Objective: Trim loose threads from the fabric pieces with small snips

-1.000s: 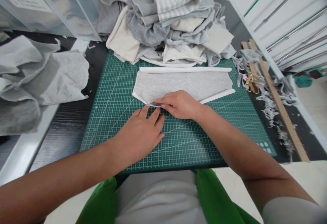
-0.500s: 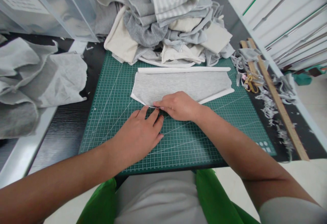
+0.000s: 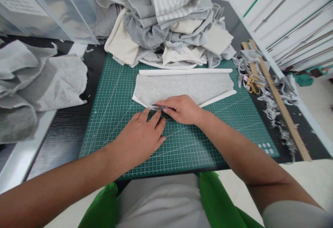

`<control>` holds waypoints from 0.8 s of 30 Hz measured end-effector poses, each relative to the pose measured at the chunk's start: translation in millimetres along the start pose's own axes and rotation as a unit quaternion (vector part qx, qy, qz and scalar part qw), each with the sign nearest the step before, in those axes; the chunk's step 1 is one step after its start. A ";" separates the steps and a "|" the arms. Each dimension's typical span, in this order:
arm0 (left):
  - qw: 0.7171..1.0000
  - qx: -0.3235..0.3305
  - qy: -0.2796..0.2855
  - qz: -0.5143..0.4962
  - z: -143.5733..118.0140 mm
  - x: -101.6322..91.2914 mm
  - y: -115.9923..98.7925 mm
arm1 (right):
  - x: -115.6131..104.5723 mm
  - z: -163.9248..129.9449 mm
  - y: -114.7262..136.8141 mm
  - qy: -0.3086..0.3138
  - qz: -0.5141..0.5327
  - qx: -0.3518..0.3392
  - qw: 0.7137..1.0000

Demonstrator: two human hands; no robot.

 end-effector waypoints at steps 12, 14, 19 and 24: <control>1.000 -0.003 -0.011 0.000 -0.7 -2.4 0.4 | 0.8 -0.5 -6.2 -0.026 0.031 0.002 0.999; 1.000 -0.005 -0.010 -0.001 -0.4 -2.9 0.3 | 0.9 -0.4 -7.6 -0.032 0.037 0.003 0.999; 1.000 -0.013 -0.002 -0.007 0.0 -2.4 0.8 | 0.7 -0.2 -8.2 -0.038 0.042 0.003 0.998; 1.000 -0.017 0.005 0.001 -0.5 -0.9 1.1 | 0.2 -0.8 -6.8 -0.040 0.036 -0.003 0.999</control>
Point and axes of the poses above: each hand's wrist, its own z-axis towards the middle knuckle, its own x-axis out of the palm, y = z × x, the point moved 6 cm from there along z, towards the middle knuckle, and after that the axes turned 12 degrees about x, right-handed, at the moved point
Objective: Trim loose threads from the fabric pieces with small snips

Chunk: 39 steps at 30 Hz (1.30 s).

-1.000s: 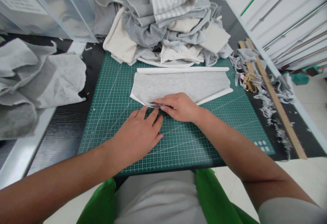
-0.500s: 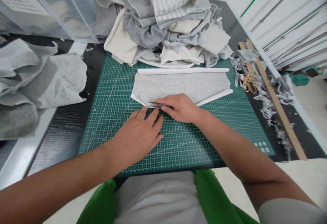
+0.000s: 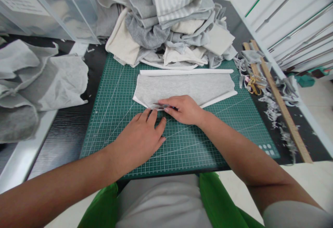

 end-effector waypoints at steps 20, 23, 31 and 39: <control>1.000 0.007 -0.008 -0.001 -2.5 -2.9 0.6 | -3.2 4.8 1.1 0.051 -0.034 0.001 0.998; 1.000 0.008 -0.010 -0.007 -4.4 -3.5 2.9 | -3.3 5.0 1.6 0.050 -0.037 0.002 0.998; 1.000 0.003 -0.023 -0.006 -6.8 -3.5 5.3 | -5.3 8.2 0.7 0.060 -0.011 0.032 0.998; 1.000 0.017 -0.006 0.016 -6.4 -2.5 3.6 | -15.0 15.4 6.8 0.081 -0.005 0.046 0.996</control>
Point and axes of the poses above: each hand's wrist, its own z-axis towards the middle knuckle, its own x-axis out of the palm, y = z × x, the point moved 6 cm from there along z, towards the middle knuckle, and after that the axes turned 12 degrees about x, right-handed, at the moved point
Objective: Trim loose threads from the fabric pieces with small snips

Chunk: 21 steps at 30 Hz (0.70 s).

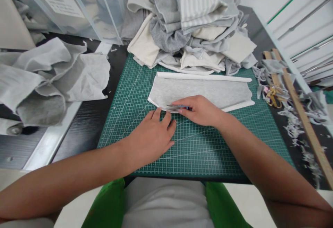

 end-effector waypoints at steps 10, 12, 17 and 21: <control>1.000 0.004 0.011 0.010 -0.1 0.9 -0.3 | 6.3 12.9 1.4 0.028 0.034 -0.013 0.999; 1.000 0.004 0.011 0.013 0.0 1.7 -0.3 | 8.1 13.7 -2.4 0.022 0.057 -0.011 0.998; 1.000 0.005 0.005 0.022 0.3 1.9 -0.5 | 11.1 15.8 -8.7 0.029 0.078 -0.014 0.996; 1.000 0.009 0.005 0.022 0.3 1.6 -0.7 | 11.9 18.1 -9.8 0.036 0.083 -0.013 0.996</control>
Point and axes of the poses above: each hand's wrist, its own z-axis towards the middle knuckle, its own x-axis out of the palm, y = z × x, the point moved 6 cm from there along z, towards the middle knuckle, and after that the axes turned 12 degrees about x, right-handed, at the moved point
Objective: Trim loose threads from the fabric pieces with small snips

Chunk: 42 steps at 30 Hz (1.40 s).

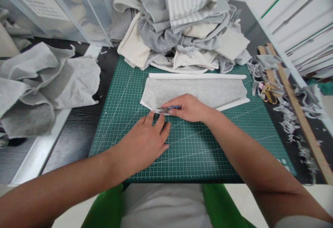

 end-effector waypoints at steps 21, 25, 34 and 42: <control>1.000 0.001 -0.001 -0.016 1.5 -0.4 1.3 | 6.8 -6.8 11.6 -0.017 -0.116 0.000 0.993; 1.000 0.002 -0.001 -0.021 1.1 -1.0 1.7 | 11.5 -11.4 21.8 -0.024 -0.203 -0.017 0.979; 1.000 -0.002 0.000 -0.017 0.0 -1.2 1.2 | 14.0 -10.8 25.6 -0.018 -0.230 -0.016 0.973; 1.000 -0.012 0.015 -0.018 1.0 1.4 0.7 | 13.5 -8.6 31.5 0.002 -0.252 -0.014 0.968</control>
Point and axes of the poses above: each hand's wrist, its own z-axis towards the middle knuckle, its own x-axis out of the palm, y = z × x, the point moved 6 cm from there along z, towards the middle knuckle, and after that the axes turned 12 degrees about x, right-handed, at the moved point
